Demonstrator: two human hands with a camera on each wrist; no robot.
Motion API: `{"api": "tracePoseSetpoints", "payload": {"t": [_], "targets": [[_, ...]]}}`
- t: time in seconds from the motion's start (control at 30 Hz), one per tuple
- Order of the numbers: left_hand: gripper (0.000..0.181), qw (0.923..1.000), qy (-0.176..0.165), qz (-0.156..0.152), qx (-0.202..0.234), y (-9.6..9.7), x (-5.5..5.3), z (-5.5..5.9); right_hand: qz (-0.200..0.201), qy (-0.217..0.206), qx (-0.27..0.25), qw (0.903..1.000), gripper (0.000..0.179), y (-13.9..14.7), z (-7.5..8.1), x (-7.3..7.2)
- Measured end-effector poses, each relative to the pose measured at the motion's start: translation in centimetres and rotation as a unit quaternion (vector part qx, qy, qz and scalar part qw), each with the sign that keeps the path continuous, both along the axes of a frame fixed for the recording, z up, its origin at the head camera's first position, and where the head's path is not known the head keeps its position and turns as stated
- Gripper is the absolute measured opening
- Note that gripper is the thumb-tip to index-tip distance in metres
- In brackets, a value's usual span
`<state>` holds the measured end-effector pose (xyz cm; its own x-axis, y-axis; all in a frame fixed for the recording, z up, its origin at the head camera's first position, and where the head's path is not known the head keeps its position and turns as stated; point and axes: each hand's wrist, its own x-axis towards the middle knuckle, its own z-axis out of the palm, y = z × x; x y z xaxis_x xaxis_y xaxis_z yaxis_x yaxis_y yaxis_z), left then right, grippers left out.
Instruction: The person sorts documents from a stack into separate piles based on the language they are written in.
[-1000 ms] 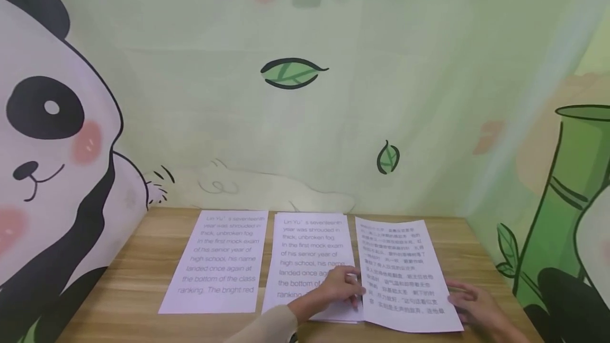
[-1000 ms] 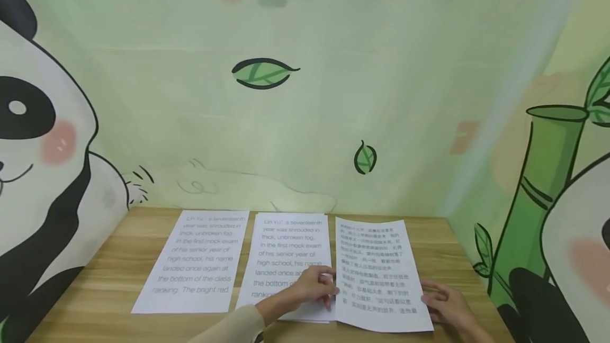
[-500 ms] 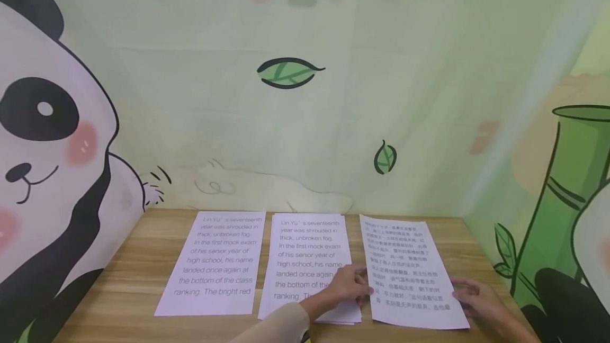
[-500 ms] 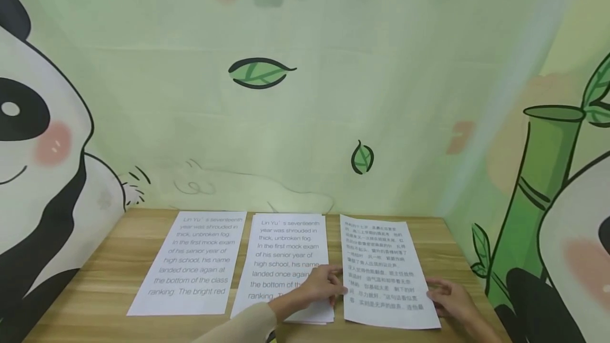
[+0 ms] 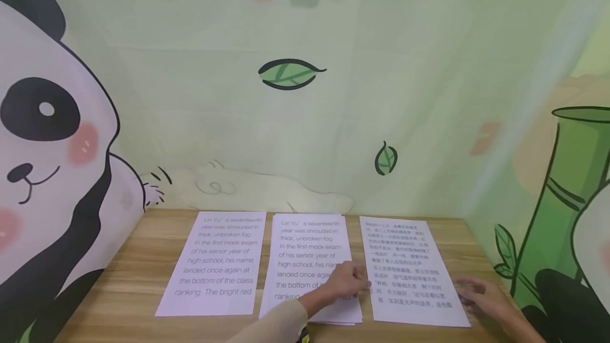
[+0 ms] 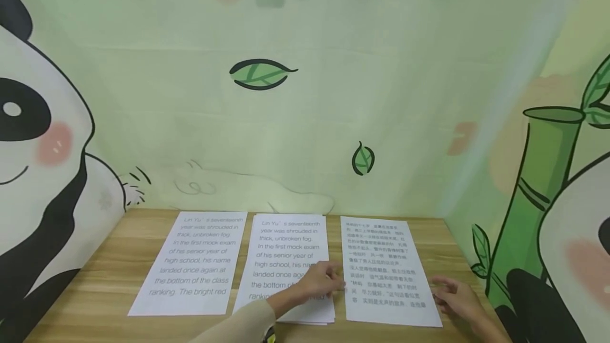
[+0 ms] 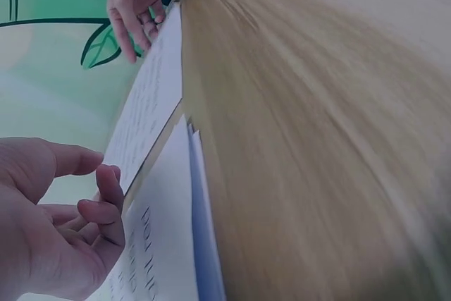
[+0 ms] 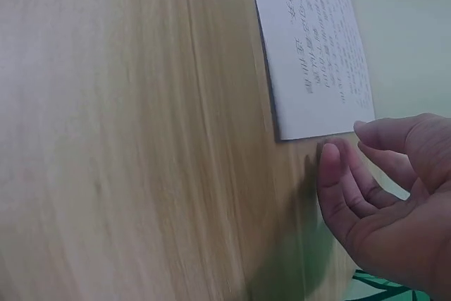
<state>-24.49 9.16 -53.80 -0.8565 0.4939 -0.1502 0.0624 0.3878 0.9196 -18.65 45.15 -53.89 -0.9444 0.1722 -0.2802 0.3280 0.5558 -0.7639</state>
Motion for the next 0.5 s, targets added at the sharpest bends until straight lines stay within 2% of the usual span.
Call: {"api": "tracePoseSetpoints", "payload": {"t": [0.1, 0.27, 0.5], "targets": [[0.059, 1.0000, 0.001, 0.004, -0.008, -0.9, -0.2, 0.3, 0.010, 0.011, -0.008, 0.9999, 0.047, 0.0, 0.3, 0.3], [0.055, 0.9999, 0.006, 0.012, -0.009, -2.6, -0.3, 0.6, 0.005, 0.006, -0.012, 0.9999, 0.051, -0.6, 0.9, 0.5], [0.039, 0.9995, 0.014, 0.028, -0.004, -6.0, -0.4, 0.7, 0.003, 0.007, -0.005, 1.0000, 0.051, -2.9, 1.7, 0.3]]}}
